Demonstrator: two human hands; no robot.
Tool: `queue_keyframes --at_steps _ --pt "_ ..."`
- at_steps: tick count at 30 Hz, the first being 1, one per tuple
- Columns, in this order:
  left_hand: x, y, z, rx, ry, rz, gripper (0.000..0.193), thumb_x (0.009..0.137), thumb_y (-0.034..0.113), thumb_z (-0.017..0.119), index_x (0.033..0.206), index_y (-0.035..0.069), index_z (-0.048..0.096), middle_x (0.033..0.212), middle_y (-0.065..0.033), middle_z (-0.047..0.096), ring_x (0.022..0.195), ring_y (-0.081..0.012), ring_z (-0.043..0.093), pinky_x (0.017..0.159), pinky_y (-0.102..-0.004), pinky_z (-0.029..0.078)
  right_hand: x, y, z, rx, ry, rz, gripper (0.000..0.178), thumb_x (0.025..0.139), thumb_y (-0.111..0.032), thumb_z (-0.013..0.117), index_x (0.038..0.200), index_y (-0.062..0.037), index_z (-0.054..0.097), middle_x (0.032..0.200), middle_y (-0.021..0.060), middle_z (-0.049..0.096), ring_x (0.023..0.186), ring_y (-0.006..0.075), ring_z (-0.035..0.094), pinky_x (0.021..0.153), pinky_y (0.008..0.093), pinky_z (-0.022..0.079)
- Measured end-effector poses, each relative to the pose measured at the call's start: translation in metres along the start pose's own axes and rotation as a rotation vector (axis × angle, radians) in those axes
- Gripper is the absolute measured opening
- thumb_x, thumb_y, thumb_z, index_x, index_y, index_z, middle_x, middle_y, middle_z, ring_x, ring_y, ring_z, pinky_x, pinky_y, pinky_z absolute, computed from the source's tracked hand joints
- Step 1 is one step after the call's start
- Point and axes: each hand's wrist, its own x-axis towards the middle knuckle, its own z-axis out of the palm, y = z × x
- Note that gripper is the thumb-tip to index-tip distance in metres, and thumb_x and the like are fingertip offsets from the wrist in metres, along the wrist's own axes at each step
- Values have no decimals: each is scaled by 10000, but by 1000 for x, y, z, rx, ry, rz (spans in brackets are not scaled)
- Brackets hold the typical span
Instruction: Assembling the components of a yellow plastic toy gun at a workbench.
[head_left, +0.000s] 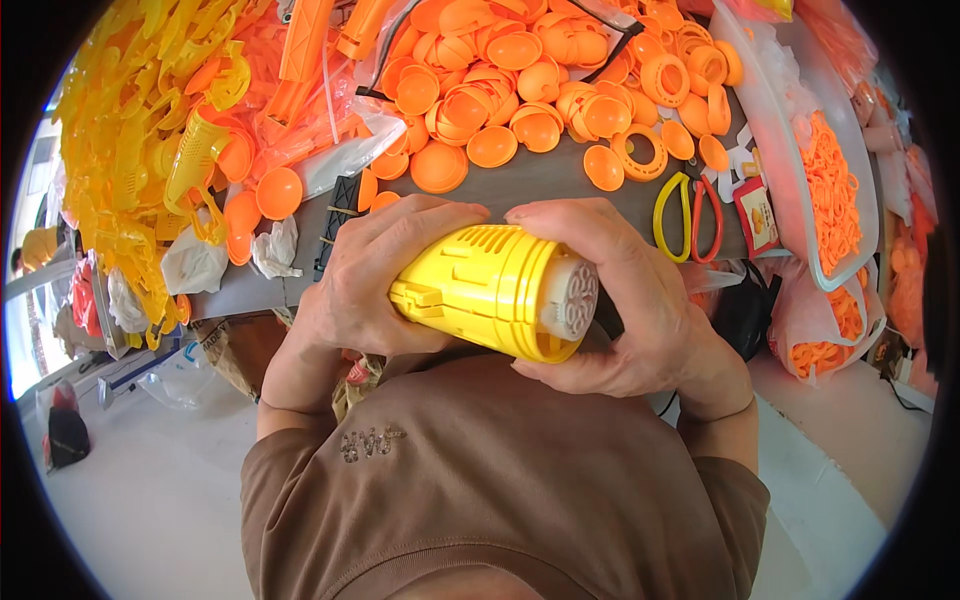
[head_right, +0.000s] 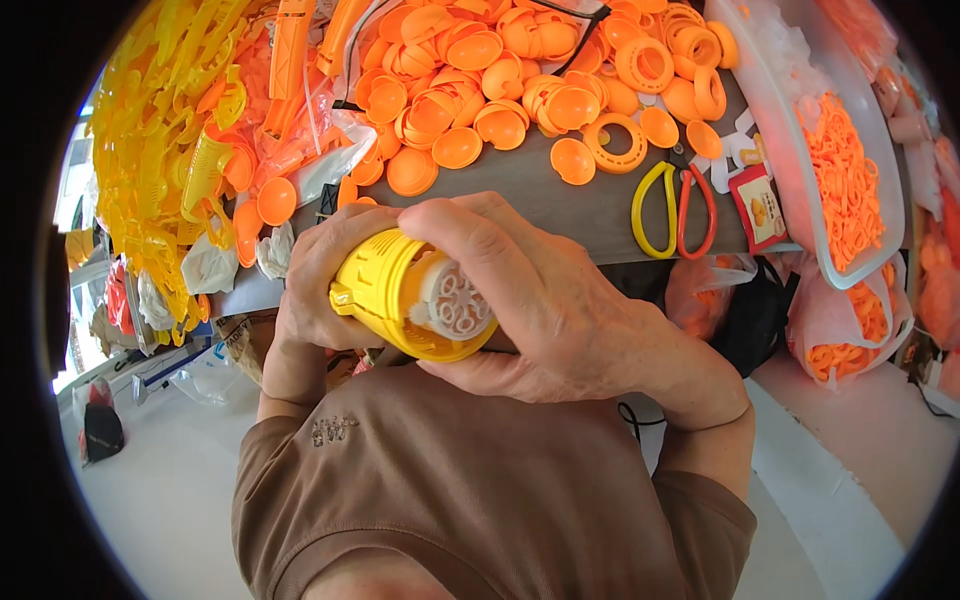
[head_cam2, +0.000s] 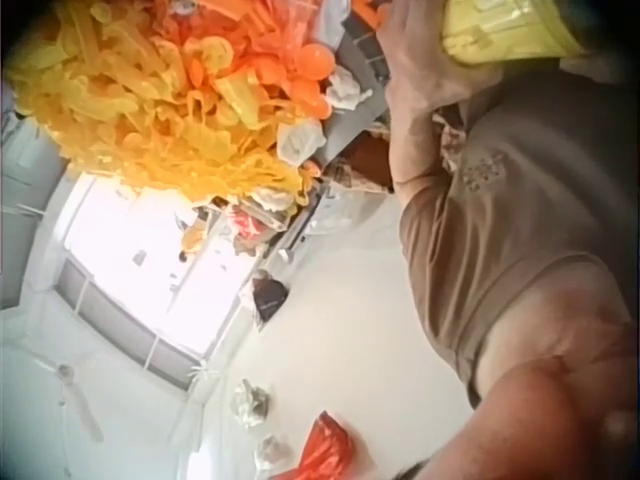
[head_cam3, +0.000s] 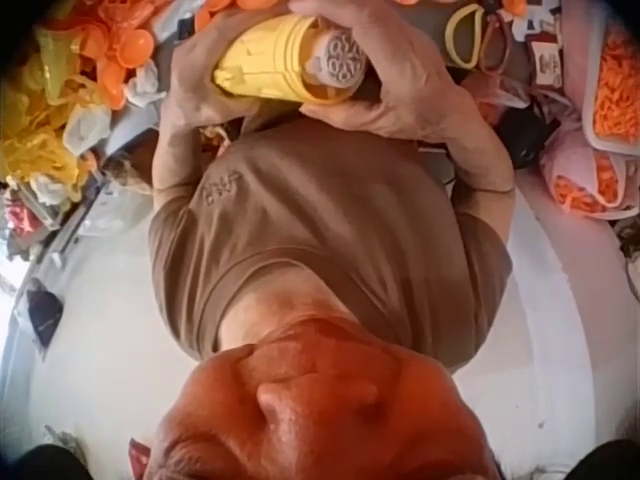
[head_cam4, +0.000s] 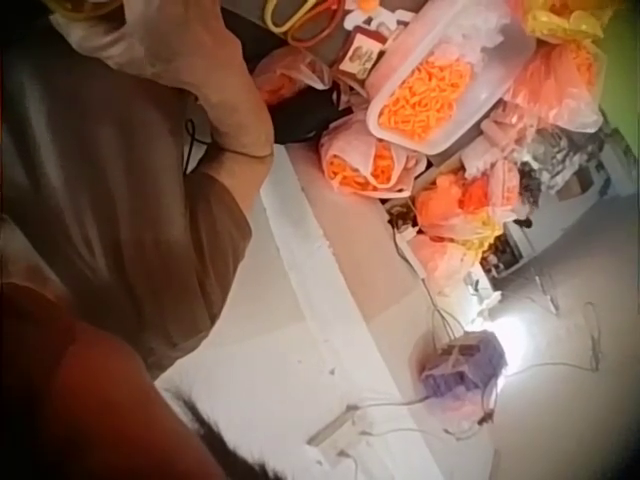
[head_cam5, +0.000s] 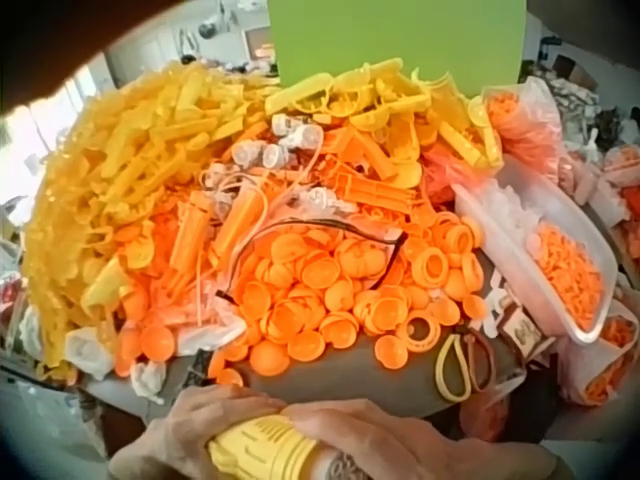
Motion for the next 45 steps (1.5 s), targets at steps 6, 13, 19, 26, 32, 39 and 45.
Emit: queue_keyframes --at_steps 6,13,19,26,32,39,45 --pt "3 0 -6 100 -66 11 675 522 152 770 1135 -20 544 916 -146 623 751 -296 623 622 -346 490 2 1 -4 -29 -45 78 777 583 -104 833 1231 -7 417 1160 195 535 1024 303 549 887 376 438" --pt "8 5 -6 179 -53 102 706 478 157 767 1115 -58 553 913 -170 630 677 -274 611 573 -346 491 -5 23 2 -147 53 -194 788 581 -144 854 1201 3 391 1090 187 511 931 340 559 758 386 489" --pt "17 -1 -9 305 -52 184 697 524 150 758 1159 -40 542 934 -166 634 722 -287 627 603 -341 506 -3 25 0 -188 79 -170 760 581 -131 855 1185 -13 410 1097 205 506 950 333 555 790 380 477" --pt "22 -9 -14 179 196 318 745 549 273 826 1174 -20 546 1075 -154 584 866 -289 594 748 -356 492 -3 26 -5 -202 247 -226 804 551 -109 868 1197 -43 394 1119 208 492 991 297 540 818 371 472" --pt "8 -15 23 -496 661 17 711 842 569 547 1136 -77 519 1063 -179 581 952 -240 566 807 -337 451 -4 31 18 -141 362 -217 796 621 -263 840 1205 -39 347 1128 211 475 1040 314 517 885 425 447" --pt "13 -5 13 -317 643 -193 856 878 700 134 1078 -22 548 1022 -191 593 909 -272 580 802 -359 465 -9 35 42 -102 471 -195 849 614 -255 841 1240 -50 305 1162 198 435 1078 311 497 900 404 443" --pt "19 -3 23 -505 681 -11 679 870 560 511 1128 -68 531 1035 -163 598 885 -240 592 775 -322 475 -10 44 32 228 502 -129 825 608 -174 854 1224 -34 324 1161 179 475 1055 290 526 887 390 456"
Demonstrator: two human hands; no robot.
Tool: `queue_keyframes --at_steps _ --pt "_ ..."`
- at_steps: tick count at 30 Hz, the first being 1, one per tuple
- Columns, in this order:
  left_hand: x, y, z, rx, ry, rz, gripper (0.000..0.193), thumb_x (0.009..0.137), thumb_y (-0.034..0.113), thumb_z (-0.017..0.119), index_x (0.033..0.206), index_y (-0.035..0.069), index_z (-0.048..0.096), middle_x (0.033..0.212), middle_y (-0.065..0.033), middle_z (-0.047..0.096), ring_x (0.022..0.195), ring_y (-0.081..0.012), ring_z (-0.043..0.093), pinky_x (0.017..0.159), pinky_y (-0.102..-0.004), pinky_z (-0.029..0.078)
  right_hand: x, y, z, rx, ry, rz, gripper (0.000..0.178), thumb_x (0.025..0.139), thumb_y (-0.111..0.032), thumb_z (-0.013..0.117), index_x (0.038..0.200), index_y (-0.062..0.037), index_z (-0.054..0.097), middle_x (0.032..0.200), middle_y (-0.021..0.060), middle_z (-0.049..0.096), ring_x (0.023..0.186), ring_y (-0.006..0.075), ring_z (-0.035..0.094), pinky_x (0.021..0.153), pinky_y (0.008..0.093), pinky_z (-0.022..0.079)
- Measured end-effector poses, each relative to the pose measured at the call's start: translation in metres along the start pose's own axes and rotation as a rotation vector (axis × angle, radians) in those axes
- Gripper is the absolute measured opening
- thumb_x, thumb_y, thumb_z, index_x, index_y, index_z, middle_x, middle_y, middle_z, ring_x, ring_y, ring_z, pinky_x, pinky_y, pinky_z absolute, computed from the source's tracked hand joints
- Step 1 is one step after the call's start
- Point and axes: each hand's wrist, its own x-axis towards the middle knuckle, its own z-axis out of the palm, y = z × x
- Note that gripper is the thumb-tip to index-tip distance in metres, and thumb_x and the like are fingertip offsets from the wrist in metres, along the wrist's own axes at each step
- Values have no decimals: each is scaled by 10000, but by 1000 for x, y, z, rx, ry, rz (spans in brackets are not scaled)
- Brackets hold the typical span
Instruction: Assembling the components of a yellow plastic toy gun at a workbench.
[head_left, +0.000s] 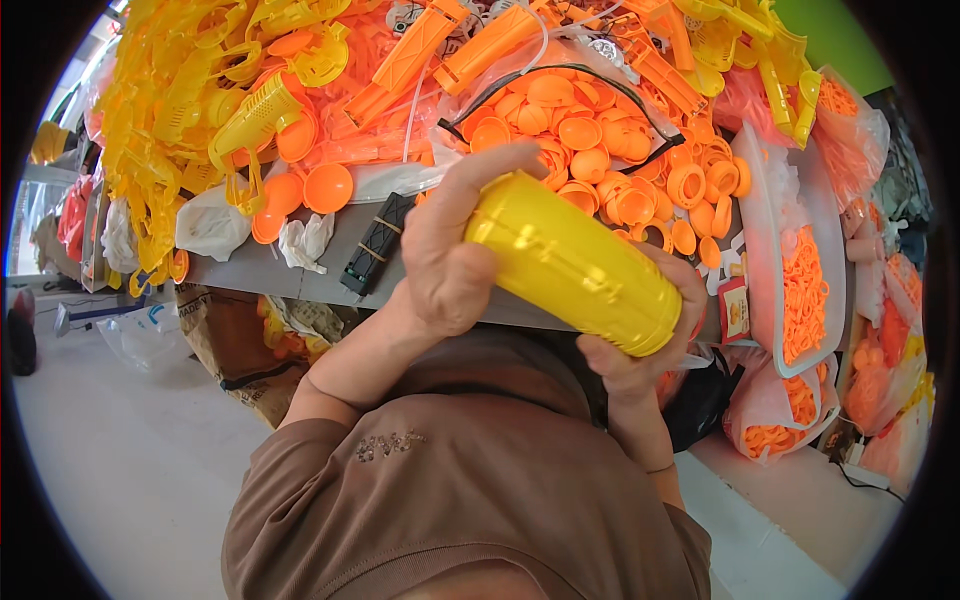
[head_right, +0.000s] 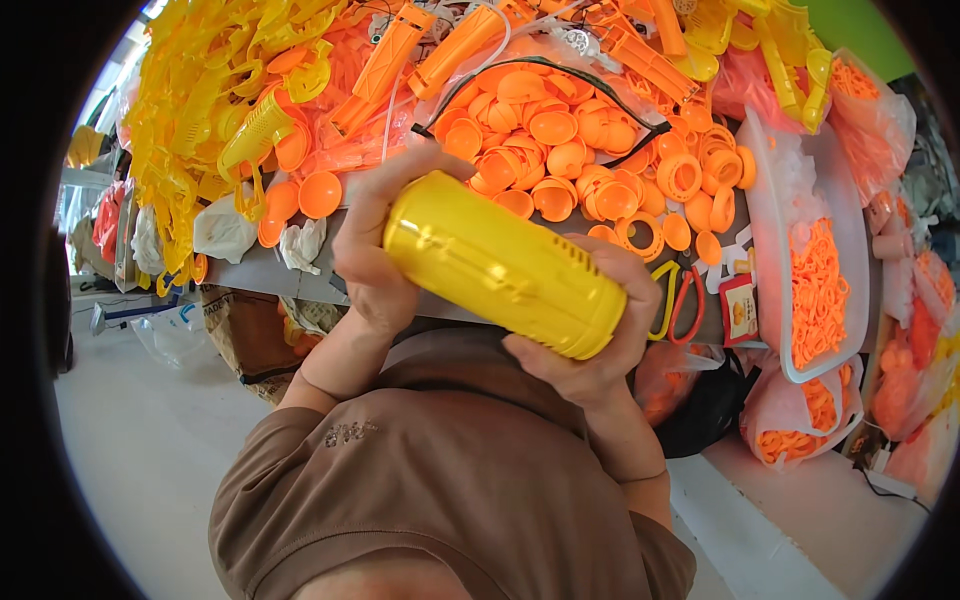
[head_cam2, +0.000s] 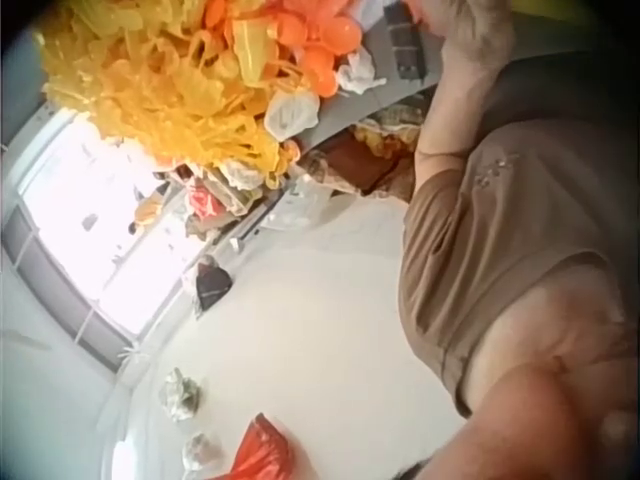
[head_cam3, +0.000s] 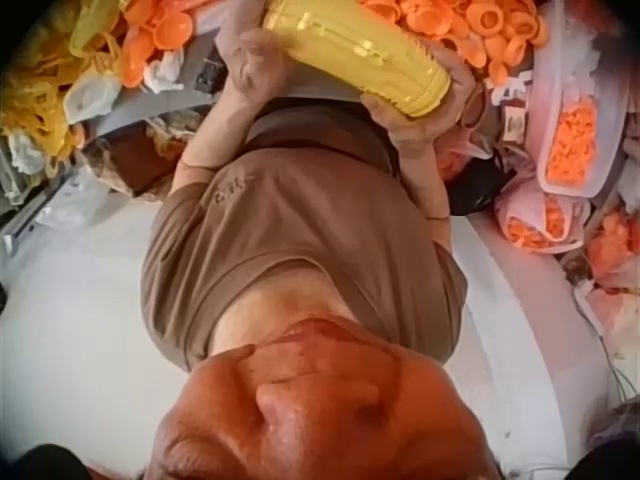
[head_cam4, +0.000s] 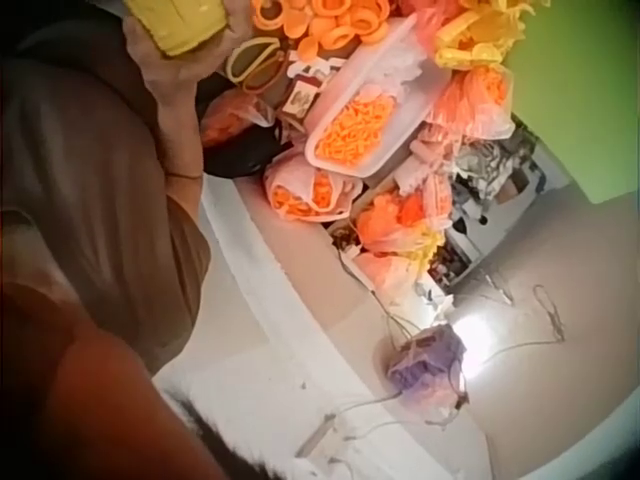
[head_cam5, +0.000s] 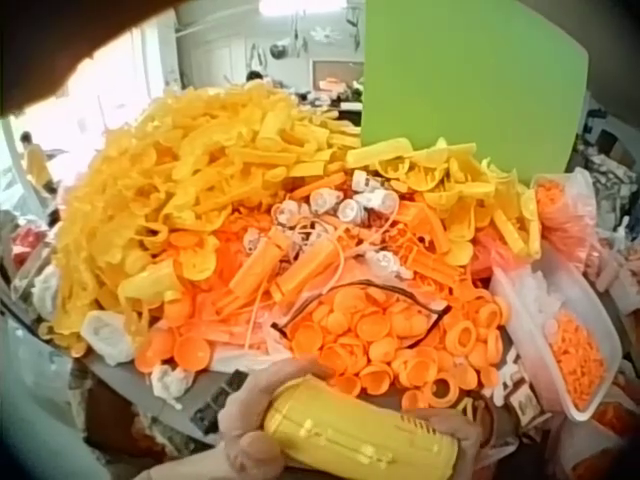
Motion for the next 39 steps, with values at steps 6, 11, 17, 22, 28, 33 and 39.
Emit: queue_keyframes --at_steps 6,11,17,22,28,33,39 --pt "-12 -3 -3 259 21 152 640 637 230 840 1136 -29 533 1085 -156 575 940 -237 572 773 -317 474 -1 -5 -17 -58 149 33 818 658 -238 825 1257 -32 307 1180 213 478 1064 283 521 925 400 429" --pt "-14 0 -7 363 -113 163 654 647 173 821 1183 -71 536 1158 -178 547 1049 -234 523 806 -285 420 -6 -6 -17 -130 168 12 830 643 -281 829 1250 -42 316 1173 227 479 1073 289 516 919 402 431" --pt "-7 12 -5 229 -153 116 670 629 167 833 1177 -80 537 1160 -203 540 1057 -252 527 886 -338 415 -6 -12 -16 -257 153 -91 855 644 -323 819 1263 -60 291 1158 219 483 1059 313 524 908 426 434" --pt "1 10 -7 256 -132 159 631 581 204 862 1071 -40 548 1046 -148 562 935 -249 544 798 -337 425 -7 -13 -17 -333 128 -134 859 639 -344 819 1258 -67 292 1112 194 489 1042 326 528 889 436 444" --pt "14 17 -17 248 -200 162 626 520 274 894 960 34 519 878 -73 544 730 -213 484 668 -307 391 -7 -10 -19 -192 105 -77 850 623 -352 828 1240 -63 319 1117 194 488 1038 315 522 891 421 442" --pt "13 18 -16 188 -234 213 650 507 283 902 955 45 496 855 -51 511 702 -186 437 650 -295 359 -11 -8 -16 -75 152 -20 848 615 -349 835 1223 -48 325 1131 208 484 1038 303 521 895 413 440" --pt "12 20 -15 68 -210 -6 679 534 249 891 1049 20 513 832 -43 486 694 -154 429 642 -278 375 -8 -10 -21 -53 120 68 837 618 -332 834 1214 -28 332 1144 214 482 1047 291 518 899 406 436"
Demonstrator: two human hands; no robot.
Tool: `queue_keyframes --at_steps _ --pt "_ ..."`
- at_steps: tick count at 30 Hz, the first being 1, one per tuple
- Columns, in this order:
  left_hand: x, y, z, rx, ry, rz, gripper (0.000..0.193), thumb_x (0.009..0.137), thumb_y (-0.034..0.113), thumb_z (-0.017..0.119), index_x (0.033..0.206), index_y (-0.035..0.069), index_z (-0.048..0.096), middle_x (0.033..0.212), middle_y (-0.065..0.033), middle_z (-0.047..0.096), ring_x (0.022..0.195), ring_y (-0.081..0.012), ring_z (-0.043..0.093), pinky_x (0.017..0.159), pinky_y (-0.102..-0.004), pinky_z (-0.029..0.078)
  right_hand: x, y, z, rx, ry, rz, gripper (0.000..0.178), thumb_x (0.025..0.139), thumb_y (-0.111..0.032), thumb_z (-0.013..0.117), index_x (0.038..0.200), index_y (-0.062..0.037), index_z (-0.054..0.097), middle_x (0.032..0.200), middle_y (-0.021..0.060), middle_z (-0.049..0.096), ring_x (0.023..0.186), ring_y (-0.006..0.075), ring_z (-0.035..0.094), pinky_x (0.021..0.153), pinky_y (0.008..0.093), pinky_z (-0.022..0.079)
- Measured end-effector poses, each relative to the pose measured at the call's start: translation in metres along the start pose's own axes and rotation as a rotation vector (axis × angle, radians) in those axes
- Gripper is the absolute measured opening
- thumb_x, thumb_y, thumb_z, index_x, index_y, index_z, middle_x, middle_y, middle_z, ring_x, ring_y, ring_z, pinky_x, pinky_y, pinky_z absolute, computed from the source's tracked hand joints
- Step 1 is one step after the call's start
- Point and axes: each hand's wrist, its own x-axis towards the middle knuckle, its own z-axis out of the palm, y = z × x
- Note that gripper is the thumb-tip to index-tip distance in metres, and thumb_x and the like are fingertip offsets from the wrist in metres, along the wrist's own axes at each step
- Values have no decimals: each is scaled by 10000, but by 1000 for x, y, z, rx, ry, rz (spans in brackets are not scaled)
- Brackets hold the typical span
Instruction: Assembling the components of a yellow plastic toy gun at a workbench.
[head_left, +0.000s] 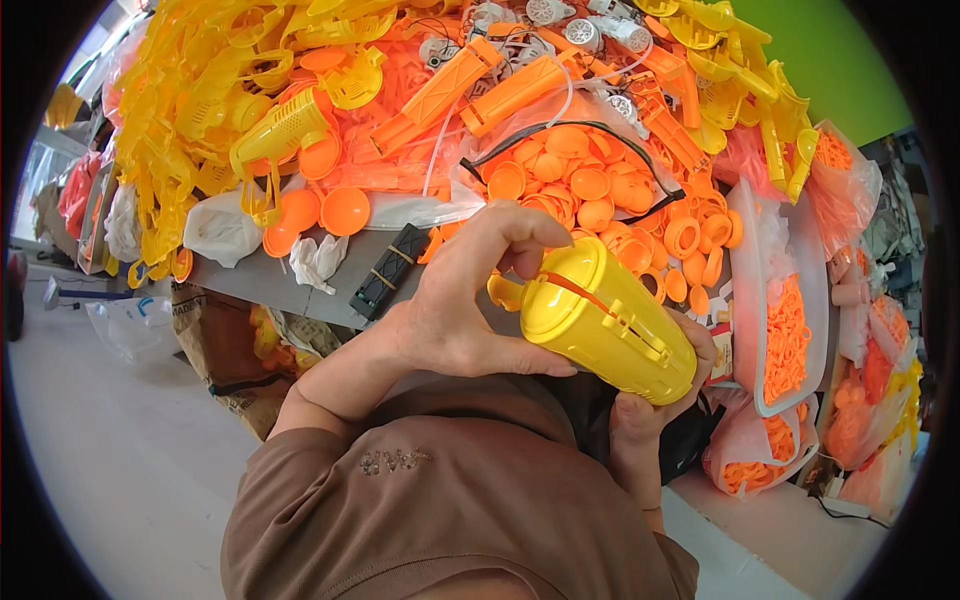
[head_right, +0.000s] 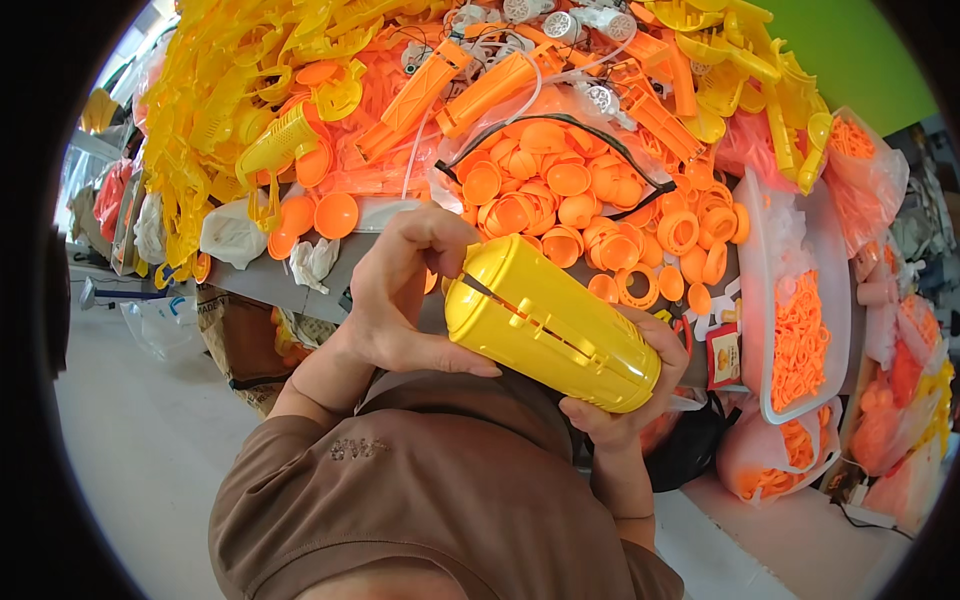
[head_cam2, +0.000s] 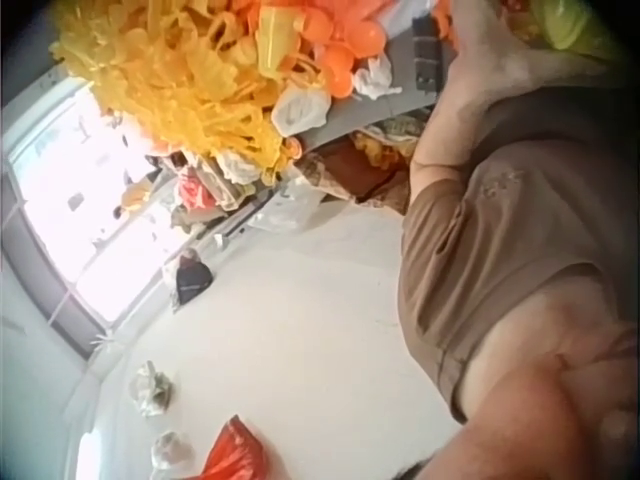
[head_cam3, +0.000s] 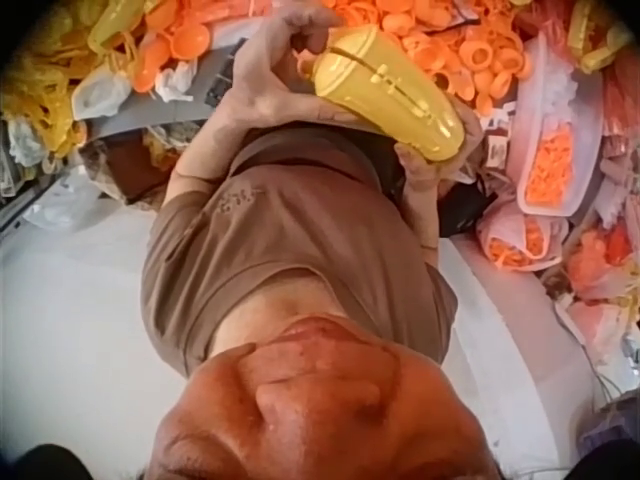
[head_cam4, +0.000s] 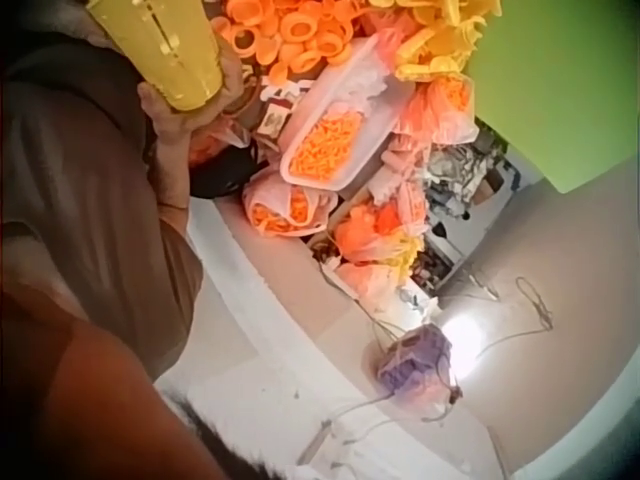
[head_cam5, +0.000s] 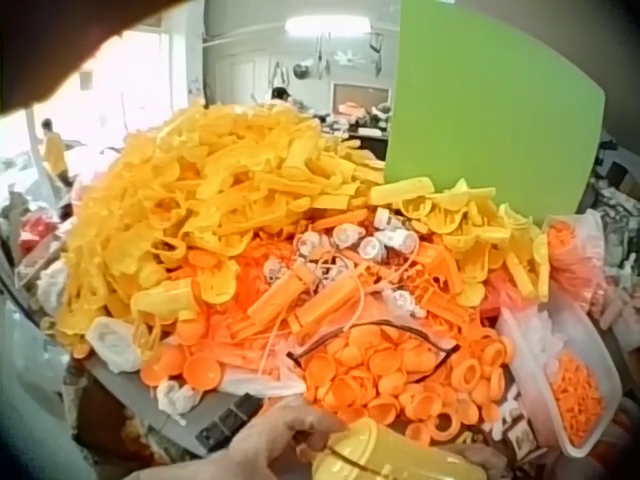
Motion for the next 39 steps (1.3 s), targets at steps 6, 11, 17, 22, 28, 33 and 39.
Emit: queue_keyframes --at_steps 6,11,17,22,28,33,39 --pt "2 2 -6 251 -147 -19 760 488 199 907 1125 -35 566 808 -18 467 693 -106 436 616 -229 345 1 -1 -5 8 -38 40 827 627 -314 829 1220 -15 337 1144 211 486 1046 282 520 892 392 435" --pt "-4 -5 -9 292 -126 70 729 486 192 887 1105 -68 602 759 -38 515 654 -124 452 582 -246 346 0 0 -11 -15 -103 51 816 642 -291 823 1227 -6 331 1140 203 485 1044 278 521 889 387 435" --pt "-10 -3 -12 316 -162 72 707 502 219 878 1092 -69 615 746 -54 537 656 -144 490 589 -256 380 -5 -4 -9 45 -108 130 874 619 -391 841 1215 11 344 1170 199 485 1064 251 525 910 358 444" --pt "-21 -10 -8 331 -162 91 686 525 213 874 1091 -74 615 728 -63 550 644 -146 519 592 -250 412 -8 -7 -11 75 -223 147 784 645 -156 833 1214 -1 316 1124 180 462 1020 237 524 860 349 463" --pt "-37 -19 -10 256 -136 -64 718 522 227 873 1106 -91 603 744 -67 554 652 -139 518 595 -244 408 -18 -11 -6 -6 -206 198 770 653 -158 826 1211 -3 320 1088 153 452 997 219 520 833 332 465" --pt "-34 -18 -12 443 -211 113 762 542 274 873 1144 -80 570 865 -94 561 808 -186 536 721 -281 426 -16 -8 -12 -25 -221 88 742 651 -159 820 1194 -10 336 1080 162 459 973 230 527 821 333 463" --pt "-30 -11 3 173 -224 -102 856 543 302 873 1174 -102 461 1043 -192 550 934 -263 566 838 -355 450 -17 -7 -10 -46 -219 28 767 654 -285 812 1196 -13 342 1084 198 486 979 259 534 836 352 459"
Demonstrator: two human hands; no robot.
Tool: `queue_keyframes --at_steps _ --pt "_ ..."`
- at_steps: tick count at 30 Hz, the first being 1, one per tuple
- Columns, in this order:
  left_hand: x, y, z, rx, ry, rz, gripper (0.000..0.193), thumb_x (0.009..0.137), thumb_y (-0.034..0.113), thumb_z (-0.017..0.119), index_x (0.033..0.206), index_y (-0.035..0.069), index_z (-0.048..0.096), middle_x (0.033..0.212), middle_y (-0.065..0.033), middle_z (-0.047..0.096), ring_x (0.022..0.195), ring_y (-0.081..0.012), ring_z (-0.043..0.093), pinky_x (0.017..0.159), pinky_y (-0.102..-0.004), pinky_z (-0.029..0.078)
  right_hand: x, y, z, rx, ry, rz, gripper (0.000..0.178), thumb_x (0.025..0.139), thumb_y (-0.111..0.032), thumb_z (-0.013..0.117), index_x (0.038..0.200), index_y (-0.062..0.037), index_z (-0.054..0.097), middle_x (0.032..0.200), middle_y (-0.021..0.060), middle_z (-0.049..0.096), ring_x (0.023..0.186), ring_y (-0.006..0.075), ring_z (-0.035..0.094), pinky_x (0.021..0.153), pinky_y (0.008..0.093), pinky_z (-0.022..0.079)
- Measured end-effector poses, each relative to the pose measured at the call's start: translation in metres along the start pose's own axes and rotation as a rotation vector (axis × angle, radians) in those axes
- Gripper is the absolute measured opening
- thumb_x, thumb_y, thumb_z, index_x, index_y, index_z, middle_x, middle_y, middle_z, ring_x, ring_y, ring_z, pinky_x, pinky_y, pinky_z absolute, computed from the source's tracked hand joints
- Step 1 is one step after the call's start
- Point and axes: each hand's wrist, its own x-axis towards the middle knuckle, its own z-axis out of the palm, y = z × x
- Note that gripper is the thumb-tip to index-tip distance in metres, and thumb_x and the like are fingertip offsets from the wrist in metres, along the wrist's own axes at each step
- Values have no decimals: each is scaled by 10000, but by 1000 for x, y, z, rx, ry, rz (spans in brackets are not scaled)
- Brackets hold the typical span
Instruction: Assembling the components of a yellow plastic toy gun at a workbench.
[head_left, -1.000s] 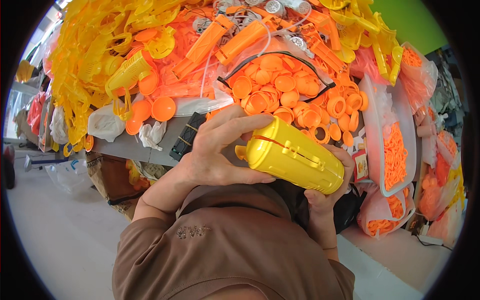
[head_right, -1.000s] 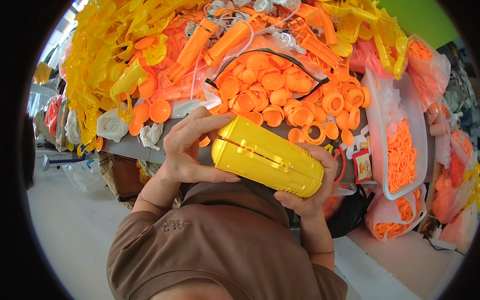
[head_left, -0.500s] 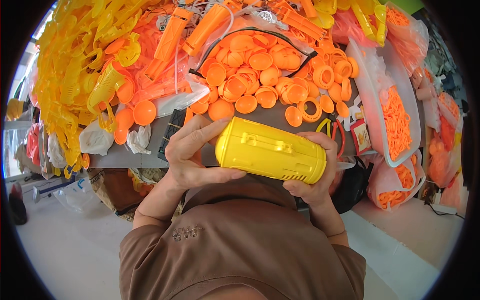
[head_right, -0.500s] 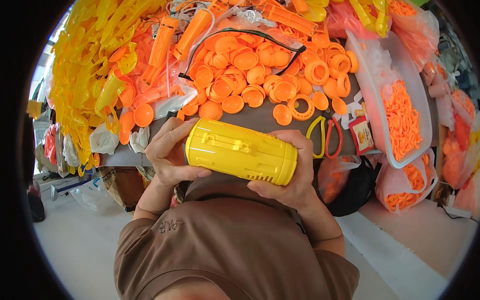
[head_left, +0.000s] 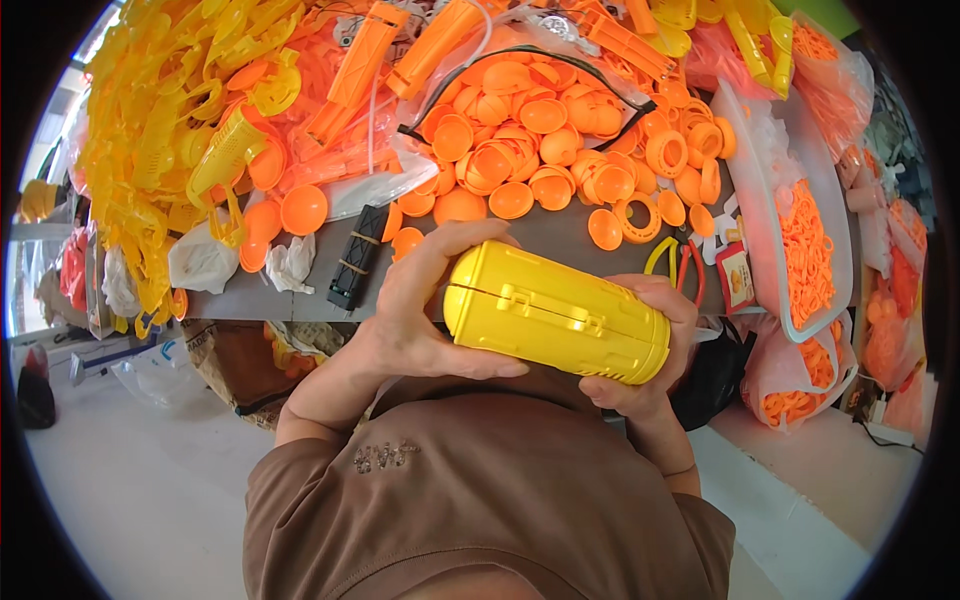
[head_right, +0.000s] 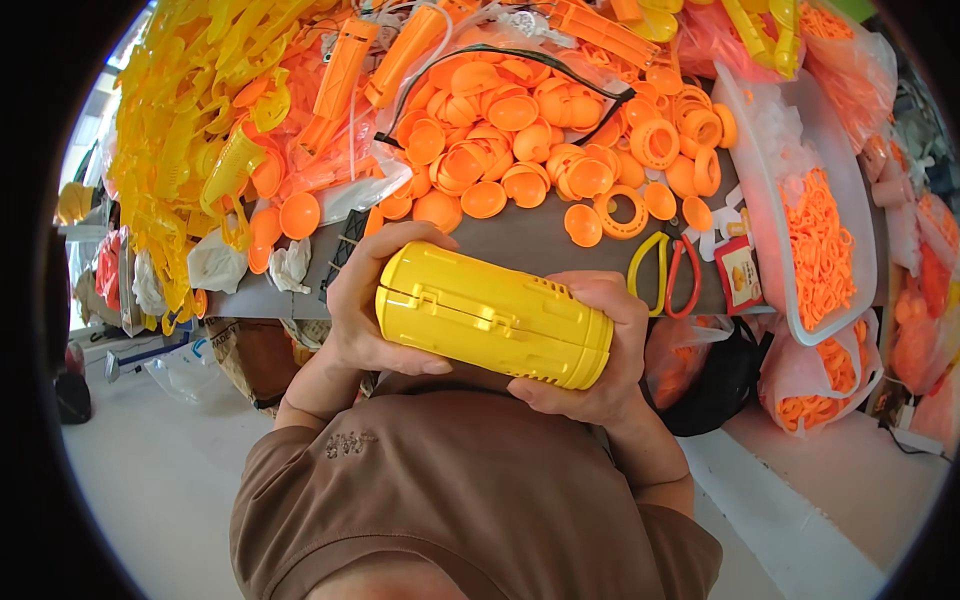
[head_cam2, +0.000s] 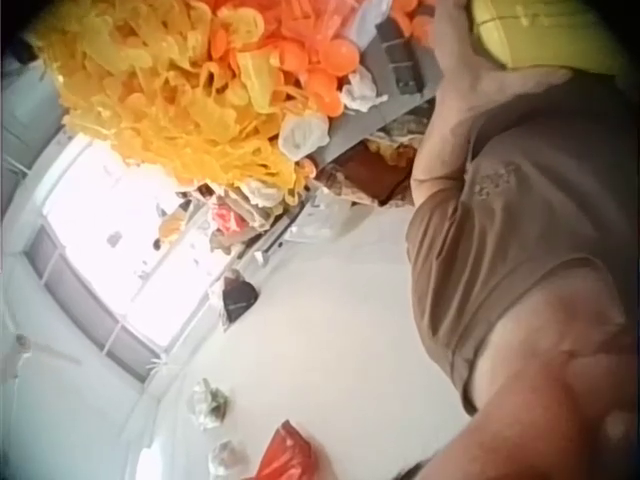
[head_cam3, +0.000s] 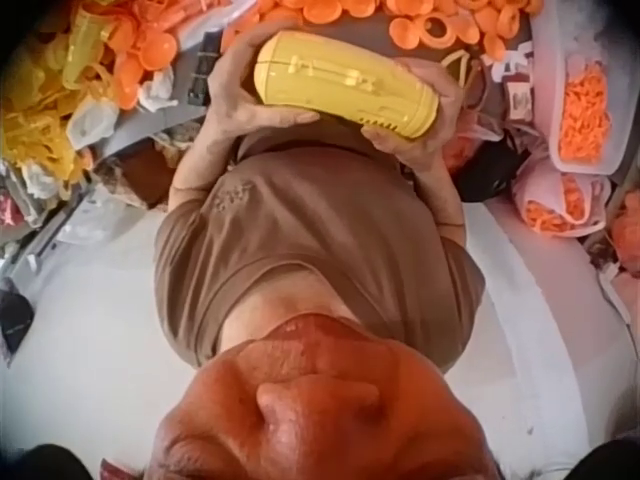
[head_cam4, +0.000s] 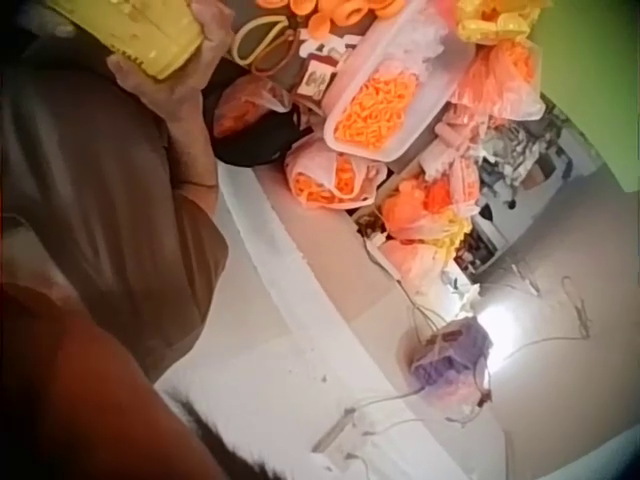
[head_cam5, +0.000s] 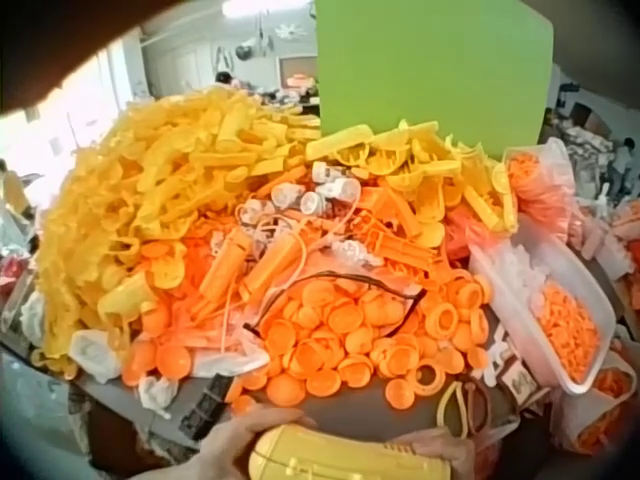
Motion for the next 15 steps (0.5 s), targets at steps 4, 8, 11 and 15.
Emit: queue_keyframes --at_steps 4,8,11,15 --pt "2 5 4 32 55 84 816 502 277 881 1109 -107 493 956 -187 580 857 -233 583 739 -317 464 -4 5 4 177 10 52 760 633 -239 832 1182 -23 353 1071 201 492 995 278 532 828 378 464" --pt "12 10 8 90 131 221 693 543 265 866 1029 -93 525 848 -171 609 692 -230 625 593 -297 487 -11 15 3 200 31 85 788 625 -292 842 1188 -31 355 1088 210 500 996 282 536 834 374 464" --pt "12 9 12 119 176 237 672 532 269 861 1007 -80 539 820 -168 601 667 -239 612 574 -306 479 -12 21 3 233 105 146 840 604 -345 855 1200 -31 353 1102 213 506 1003 284 538 842 370 465" --pt "8 4 19 175 255 260 642 511 261 846 983 -51 542 765 -142 573 618 -262 575 535 -326 459 -13 28 1 200 84 162 873 578 -376 865 1203 -29 364 1120 213 507 1020 286 535 850 370 466"
